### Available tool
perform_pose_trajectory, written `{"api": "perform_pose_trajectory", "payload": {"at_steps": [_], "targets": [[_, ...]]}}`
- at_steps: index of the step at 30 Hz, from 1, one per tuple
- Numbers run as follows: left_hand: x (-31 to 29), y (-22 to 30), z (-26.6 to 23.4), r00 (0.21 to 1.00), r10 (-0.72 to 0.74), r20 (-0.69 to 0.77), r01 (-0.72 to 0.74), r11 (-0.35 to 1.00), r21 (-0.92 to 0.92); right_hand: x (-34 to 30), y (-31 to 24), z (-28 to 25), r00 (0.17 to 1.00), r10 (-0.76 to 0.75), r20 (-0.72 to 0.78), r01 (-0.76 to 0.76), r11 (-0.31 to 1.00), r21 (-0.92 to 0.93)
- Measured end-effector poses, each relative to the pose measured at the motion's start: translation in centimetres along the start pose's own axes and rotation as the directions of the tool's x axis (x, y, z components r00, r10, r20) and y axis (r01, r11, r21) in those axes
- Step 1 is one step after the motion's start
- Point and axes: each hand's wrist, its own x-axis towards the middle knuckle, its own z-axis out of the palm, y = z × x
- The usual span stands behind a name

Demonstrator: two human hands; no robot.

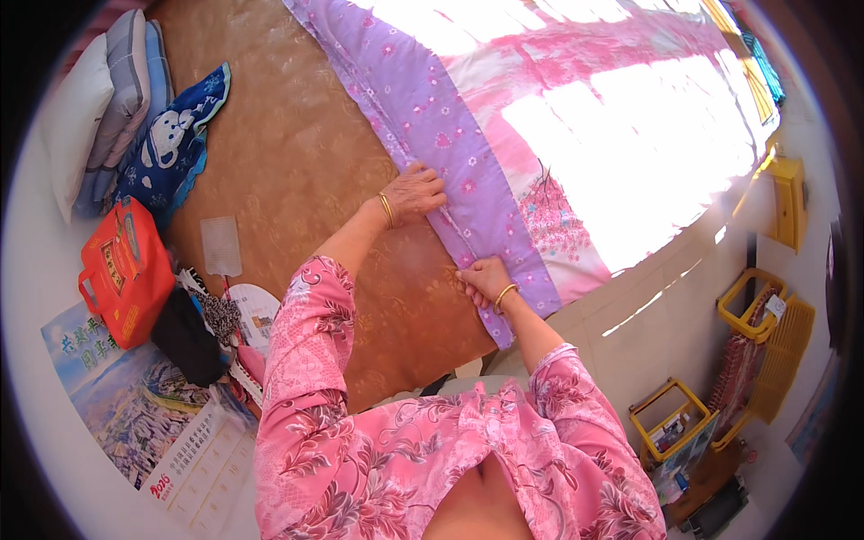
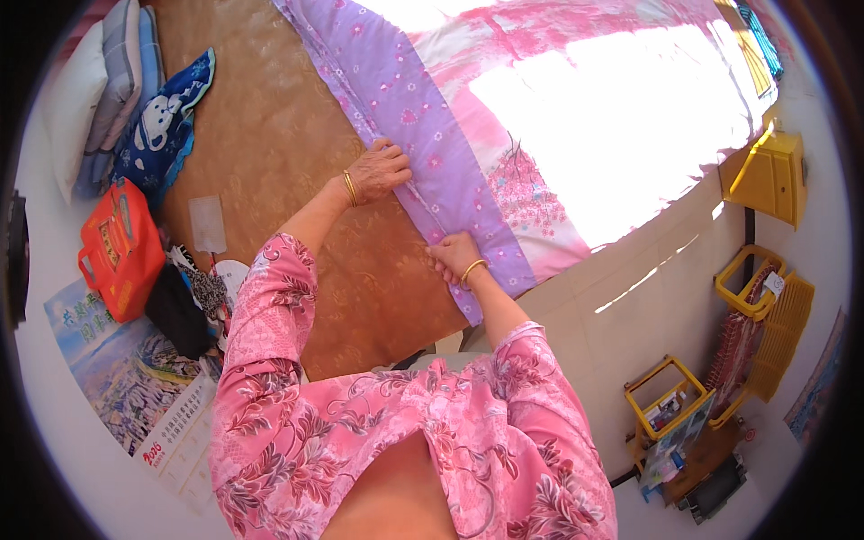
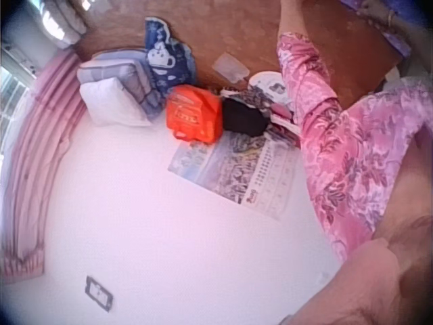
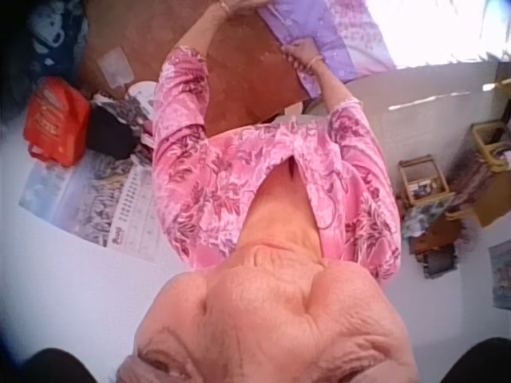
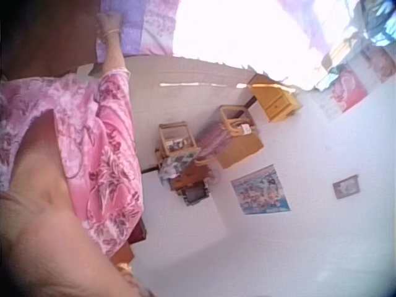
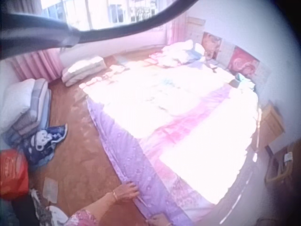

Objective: The person folds a large floral-patterned quilt on a bed. They repeatedly smooth the fabric, fold the edges inward, and flip the quilt to align the sides. The person continues folding the quilt into a smaller, compact shape by hand.

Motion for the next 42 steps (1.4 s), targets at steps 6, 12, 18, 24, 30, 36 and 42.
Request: {"api": "perform_pose_trajectory", "payload": {"at_steps": [6, 12, 18, 24, 30, 36, 42], "targets": [[-0.3, -6.5, -2.5, 0.97, -0.22, 0.104, 0.209, 0.972, 0.111, 0.7, -0.5, -0.9, 0.993, 0.06, 0.104, -0.062, 0.998, 0.016], [1.2, -8.4, -3.8, 0.944, -0.277, 0.178, 0.252, 0.956, 0.151, 1.3, -0.3, -1.1, 0.976, 0.102, 0.192, -0.11, 0.994, 0.028], [1.5, -9.4, -2.3, 0.869, -0.485, 0.096, 0.456, 0.862, 0.221, 1.8, -0.7, -1.3, 0.947, 0.167, 0.276, -0.166, 0.986, -0.024], [2.0, -7.2, -1.2, 0.68, -0.683, -0.268, 0.733, 0.651, 0.198, 2.5, -1.2, -1.6, 0.897, 0.306, 0.319, -0.309, 0.95, -0.042], [3.2, -3.1, 0.7, 0.081, -0.909, -0.409, 0.837, 0.284, -0.467, 3.2, -1.4, -1.7, 0.851, 0.414, 0.323, -0.399, 0.91, -0.114], [3.9, -2.5, 1.8, -0.219, -0.959, -0.18, 0.763, -0.054, -0.644, 3.5, -1.3, -1.8, 0.829, 0.441, 0.344, -0.413, 0.897, -0.156], [3.6, -4.6, 1.4, -0.196, -0.975, 0.104, 0.743, -0.217, -0.633, 4.4, 0.6, -1.6, 0.82, 0.432, 0.377, -0.407, 0.901, -0.148]]}}
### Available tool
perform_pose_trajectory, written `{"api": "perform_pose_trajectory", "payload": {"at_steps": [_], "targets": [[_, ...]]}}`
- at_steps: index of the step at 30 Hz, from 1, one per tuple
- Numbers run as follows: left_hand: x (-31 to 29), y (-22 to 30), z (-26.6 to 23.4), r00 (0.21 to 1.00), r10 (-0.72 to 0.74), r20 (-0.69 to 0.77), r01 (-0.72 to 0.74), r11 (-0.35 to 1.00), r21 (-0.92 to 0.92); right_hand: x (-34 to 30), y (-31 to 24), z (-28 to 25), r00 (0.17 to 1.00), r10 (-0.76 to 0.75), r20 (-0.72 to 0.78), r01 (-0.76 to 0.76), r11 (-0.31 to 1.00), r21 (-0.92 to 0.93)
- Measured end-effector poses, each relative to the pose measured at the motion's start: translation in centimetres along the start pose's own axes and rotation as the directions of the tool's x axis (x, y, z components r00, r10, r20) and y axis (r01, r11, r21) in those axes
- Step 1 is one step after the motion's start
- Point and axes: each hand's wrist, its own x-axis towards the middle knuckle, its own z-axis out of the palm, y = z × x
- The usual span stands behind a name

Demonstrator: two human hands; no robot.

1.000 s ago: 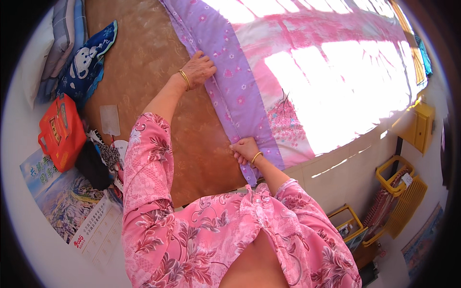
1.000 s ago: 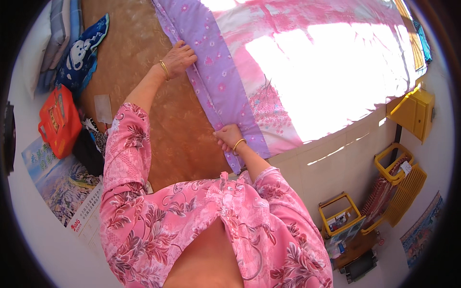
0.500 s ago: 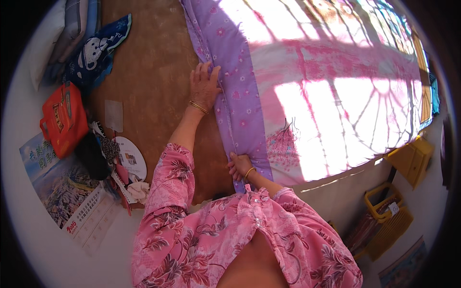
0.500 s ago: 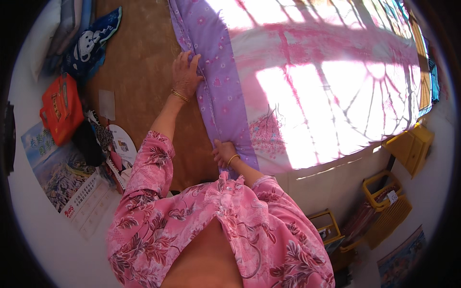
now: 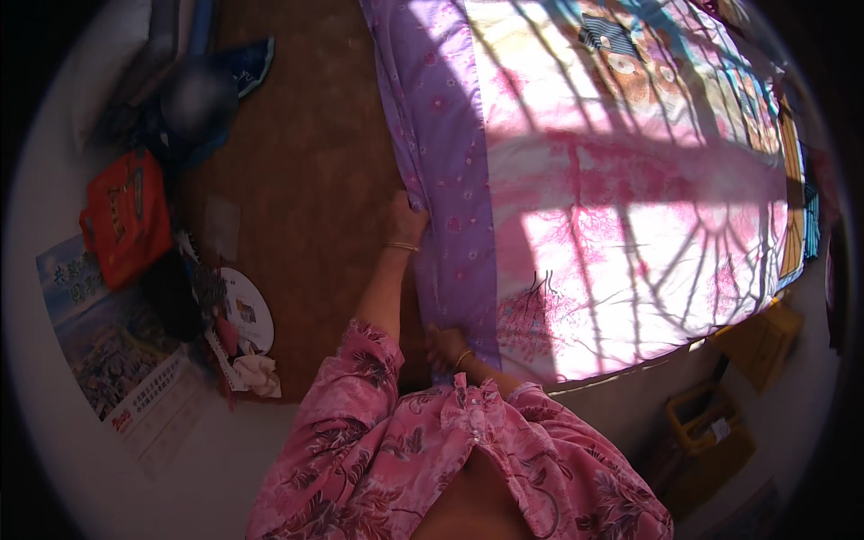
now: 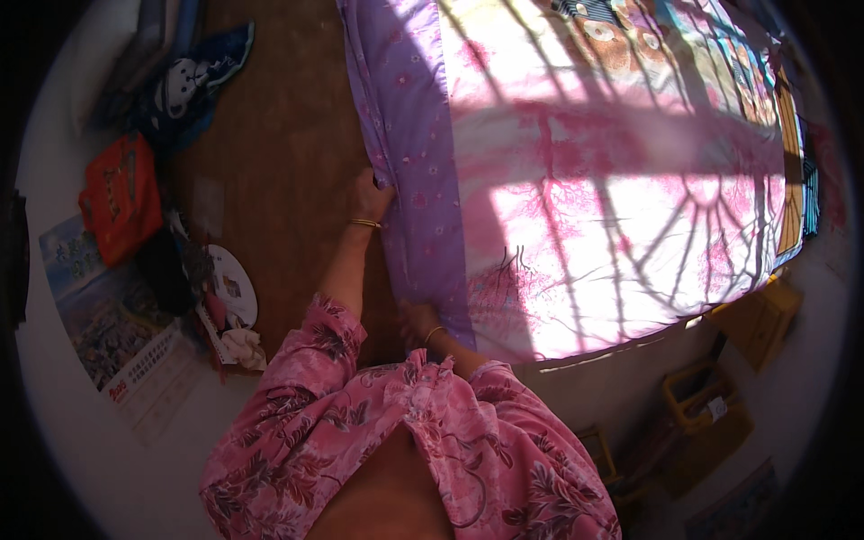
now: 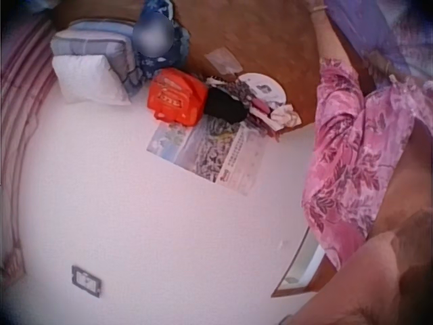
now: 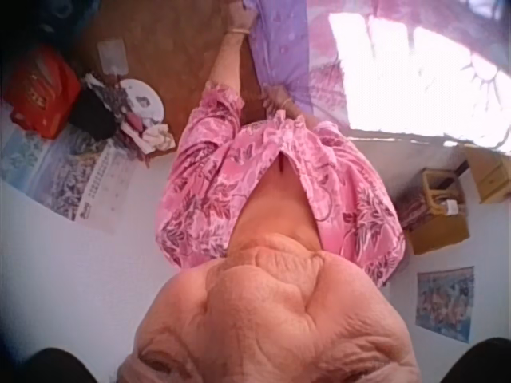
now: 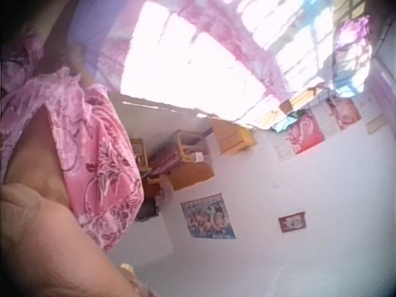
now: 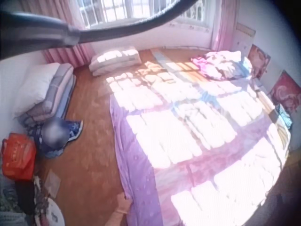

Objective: The person folds a large floral-patterned quilt on a bed. They repeatedly smooth the fabric, fold the edges inward, and flip the quilt to align the sides. The person continues folding the quilt into a smaller, compact shape by hand.

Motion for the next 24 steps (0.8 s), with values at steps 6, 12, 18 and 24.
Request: {"api": "perform_pose_trajectory", "payload": {"at_steps": [6, 12, 18, 24], "targets": [[0.4, -3.7, 2.1, 1.0, -0.003, -0.016, -0.007, 0.793, -0.609, 0.0, 0.3, 0.0, 0.999, -0.026, 0.037, 0.026, 1.0, 0.015], [0.3, -3.2, 2.5, 0.997, -0.042, 0.069, 0.077, 0.748, -0.66, -2.0, -0.8, 0.3, 0.994, -0.106, -0.035, 0.106, 0.994, 0.005], [-0.2, -3.9, 1.8, 0.936, -0.226, 0.269, 0.35, 0.657, -0.667, -1.3, -0.2, 0.5, 0.984, -0.158, -0.079, 0.156, 0.987, -0.035], [-2.7, -9.1, 1.4, 0.875, -0.011, 0.484, 0.423, 0.503, -0.754, -1.0, -1.0, 1.3, 0.996, -0.086, -0.031, 0.084, 0.995, -0.06]]}}
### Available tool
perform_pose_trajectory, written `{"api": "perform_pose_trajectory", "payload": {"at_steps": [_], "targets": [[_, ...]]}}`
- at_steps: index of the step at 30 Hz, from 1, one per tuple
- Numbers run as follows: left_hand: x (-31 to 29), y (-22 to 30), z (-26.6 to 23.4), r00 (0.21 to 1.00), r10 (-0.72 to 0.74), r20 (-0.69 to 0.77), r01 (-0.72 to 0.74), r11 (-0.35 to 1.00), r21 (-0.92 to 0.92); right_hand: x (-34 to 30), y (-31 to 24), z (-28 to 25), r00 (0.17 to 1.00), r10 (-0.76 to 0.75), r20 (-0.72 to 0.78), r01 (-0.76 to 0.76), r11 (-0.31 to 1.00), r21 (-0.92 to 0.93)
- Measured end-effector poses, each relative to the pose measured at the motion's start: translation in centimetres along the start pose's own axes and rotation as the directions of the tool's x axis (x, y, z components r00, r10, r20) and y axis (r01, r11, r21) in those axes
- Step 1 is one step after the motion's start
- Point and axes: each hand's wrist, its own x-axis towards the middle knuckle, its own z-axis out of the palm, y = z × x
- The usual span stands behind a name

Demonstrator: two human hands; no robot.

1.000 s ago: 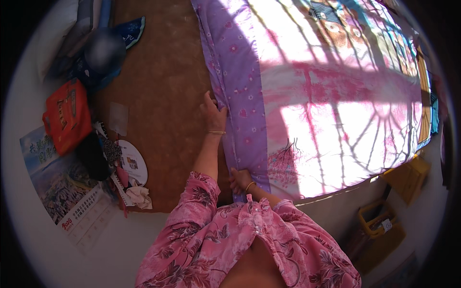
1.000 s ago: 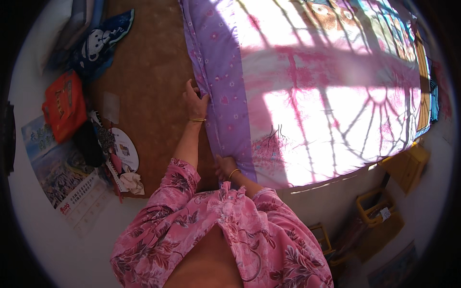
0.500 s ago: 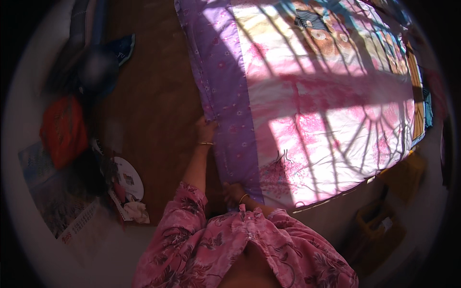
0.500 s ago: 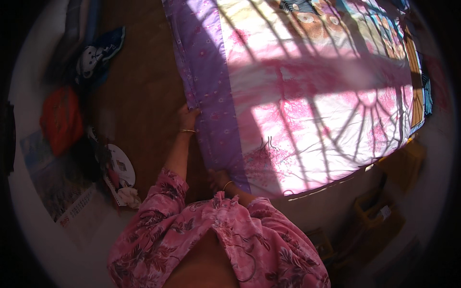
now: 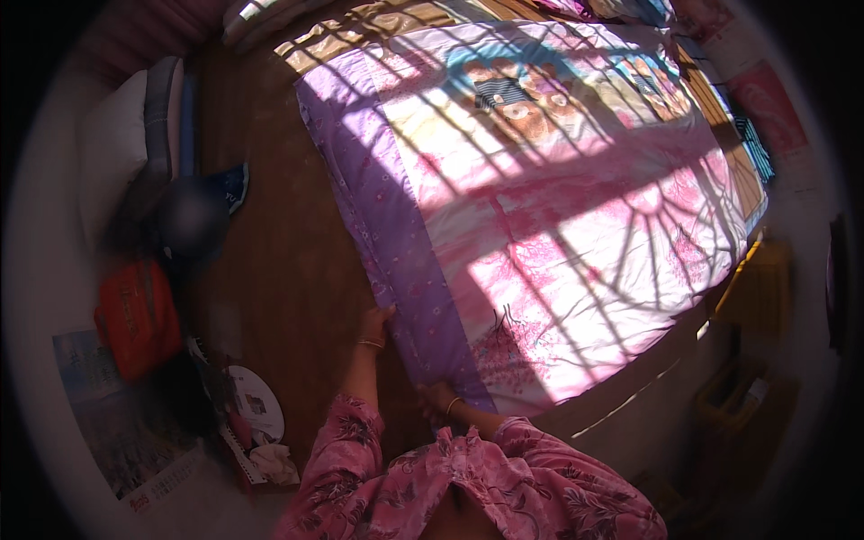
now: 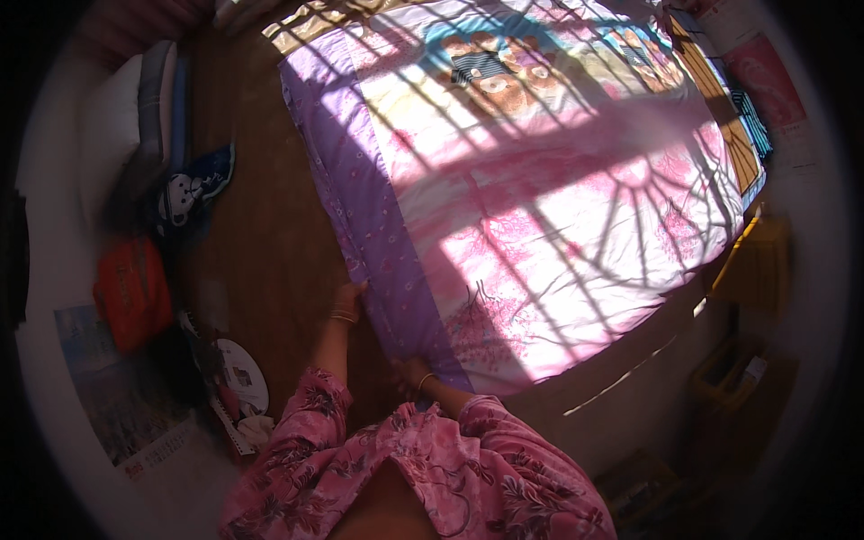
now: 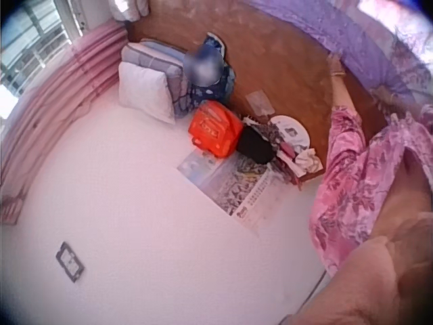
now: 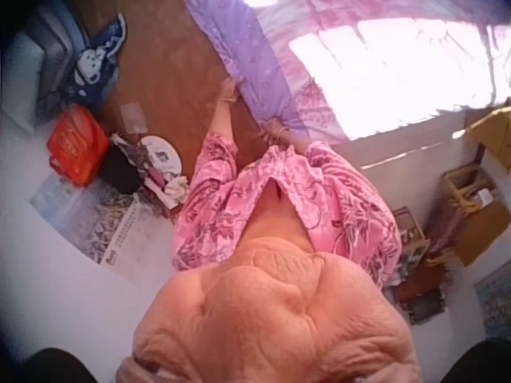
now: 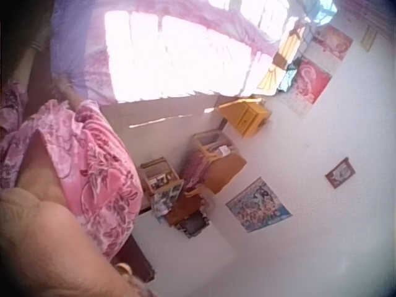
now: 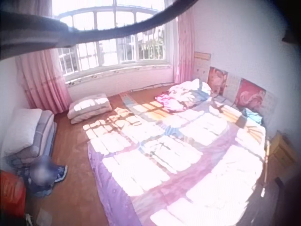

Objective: The person folds a large floral-patterned quilt on a bed. They repeatedly smooth the fabric, fold the edges inward, and flip the quilt to align the sides. The person continues folding the quilt into a smaller, compact shape by hand.

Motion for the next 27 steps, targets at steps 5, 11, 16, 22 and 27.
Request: {"api": "perform_pose_trajectory", "payload": {"at_steps": [5, 11, 16, 22, 27], "targets": [[-3.0, -4.8, -0.5, 0.983, -0.089, 0.159, 0.07, 0.99, 0.122, 0.8, 0.0, 0.4, 0.997, 0.003, 0.073, -0.007, 0.998, 0.06], [-6.8, -7.4, 0.4, 0.905, -0.196, 0.376, 0.194, 0.98, 0.045, 2.7, 3.0, 0.1, 0.925, -0.276, -0.261, 0.265, 0.961, -0.079], [-8.4, -8.2, -0.7, 0.913, -0.225, 0.341, -0.09, 0.702, 0.706, -3.4, 2.6, 1.5, 0.878, -0.336, -0.342, 0.354, 0.935, -0.011], [-10.6, -10.1, 0.2, 0.937, -0.159, 0.31, -0.064, 0.797, 0.601, 0.7, 6.6, 2.0, 0.498, -0.788, -0.362, 0.607, 0.615, -0.503], [-11.8, -9.8, 0.6, 0.977, -0.001, 0.213, -0.156, 0.672, 0.724, -1.6, 9.4, 3.4, 0.277, -0.908, -0.315, 0.581, 0.419, -0.698]]}}
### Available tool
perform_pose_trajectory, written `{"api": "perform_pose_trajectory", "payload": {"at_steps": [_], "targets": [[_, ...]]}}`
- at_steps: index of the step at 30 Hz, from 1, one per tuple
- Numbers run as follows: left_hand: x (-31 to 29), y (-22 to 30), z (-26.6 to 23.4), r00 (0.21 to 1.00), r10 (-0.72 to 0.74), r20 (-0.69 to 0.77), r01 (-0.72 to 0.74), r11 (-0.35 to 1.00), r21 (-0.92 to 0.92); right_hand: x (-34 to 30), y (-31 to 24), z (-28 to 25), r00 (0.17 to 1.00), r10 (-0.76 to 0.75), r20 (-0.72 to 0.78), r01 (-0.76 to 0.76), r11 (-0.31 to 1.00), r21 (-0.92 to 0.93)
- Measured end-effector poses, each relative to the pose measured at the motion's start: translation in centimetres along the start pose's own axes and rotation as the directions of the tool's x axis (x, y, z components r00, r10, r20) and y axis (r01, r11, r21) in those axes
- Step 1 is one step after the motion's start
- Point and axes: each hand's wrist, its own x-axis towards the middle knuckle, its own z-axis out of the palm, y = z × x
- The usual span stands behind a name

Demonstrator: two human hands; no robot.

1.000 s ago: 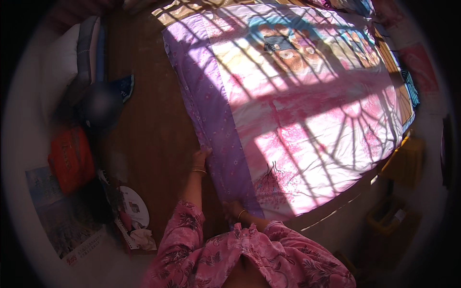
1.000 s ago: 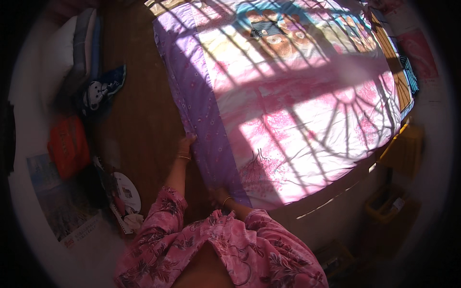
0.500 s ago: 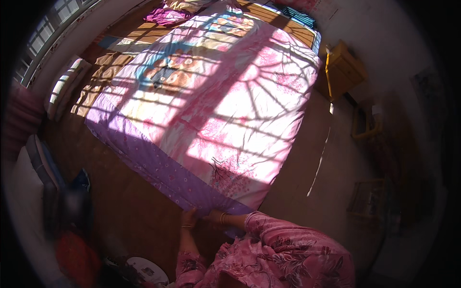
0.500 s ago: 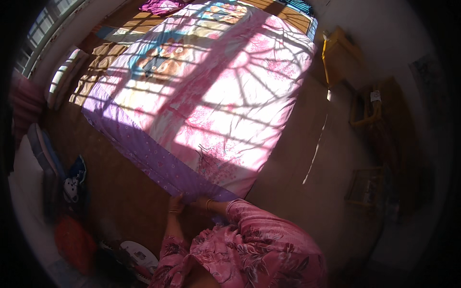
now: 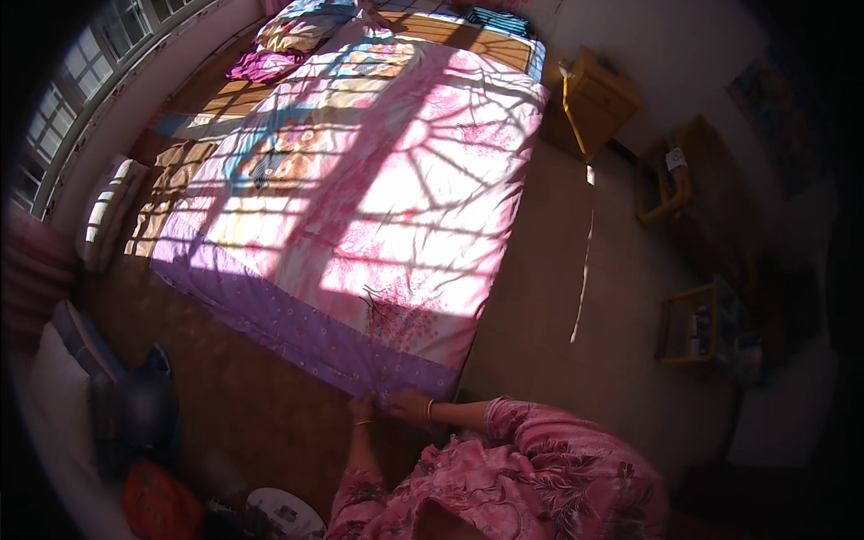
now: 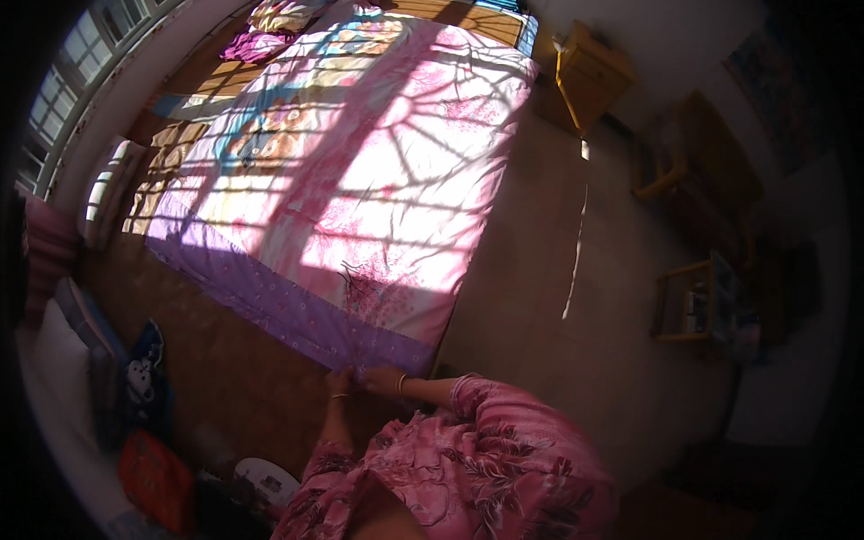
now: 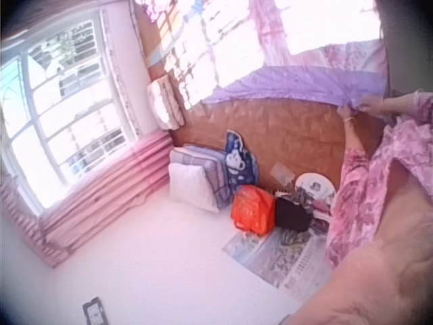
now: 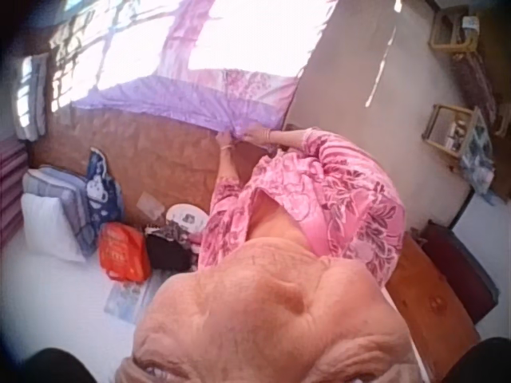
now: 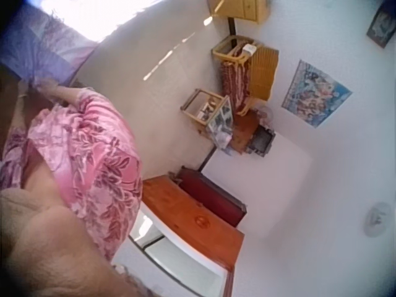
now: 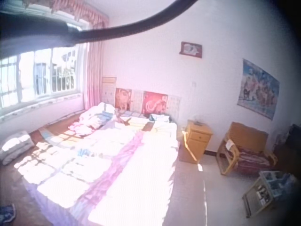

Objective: The person folds a large floral-patterned quilt on a bed. They repeatedly smooth the fabric, fold the edges inward, and flip the quilt to align the sides. The person continues folding the quilt into a smaller, compact shape by hand.

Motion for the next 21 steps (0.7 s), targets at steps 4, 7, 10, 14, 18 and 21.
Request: {"api": "perform_pose_trajectory", "payload": {"at_steps": [4, 7, 10, 14, 18, 21], "targets": [[-0.5, -1.6, 1.2, 0.983, 0.011, -0.186, -0.046, 0.982, -0.184, -3.7, -2.0, -2.7, 0.987, 0.161, 0.017, -0.162, 0.986, 0.044], [-1.7, -2.0, 3.7, 0.973, -0.091, -0.214, 0.012, 0.939, -0.343, -7.2, -1.8, -4.8, 0.955, 0.295, -0.02, -0.287, 0.942, 0.172], [-3.0, -3.4, 7.4, 0.978, -0.151, -0.144, 0.115, 0.966, -0.231, -11.3, 3.0, -5.5, 0.92, 0.372, -0.126, -0.343, 0.917, 0.206], [1.5, -11.1, -2.5, 0.934, 0.114, -0.339, -0.162, 0.98, -0.117, -3.1, 0.9, -6.1, 0.978, 0.179, -0.104, -0.151, 0.961, 0.233], [-6.0, -5.2, 9.7, 0.973, -0.222, -0.058, 0.176, 0.884, -0.434, -9.8, 12.6, -11.2, 0.676, 0.737, 0.011, -0.654, 0.592, 0.471], [-8.0, -2.3, 9.3, 0.966, -0.077, -0.245, 0.033, 0.983, -0.179, -8.4, 14.1, -15.3, 0.581, 0.806, 0.112, -0.586, 0.319, 0.744]]}}
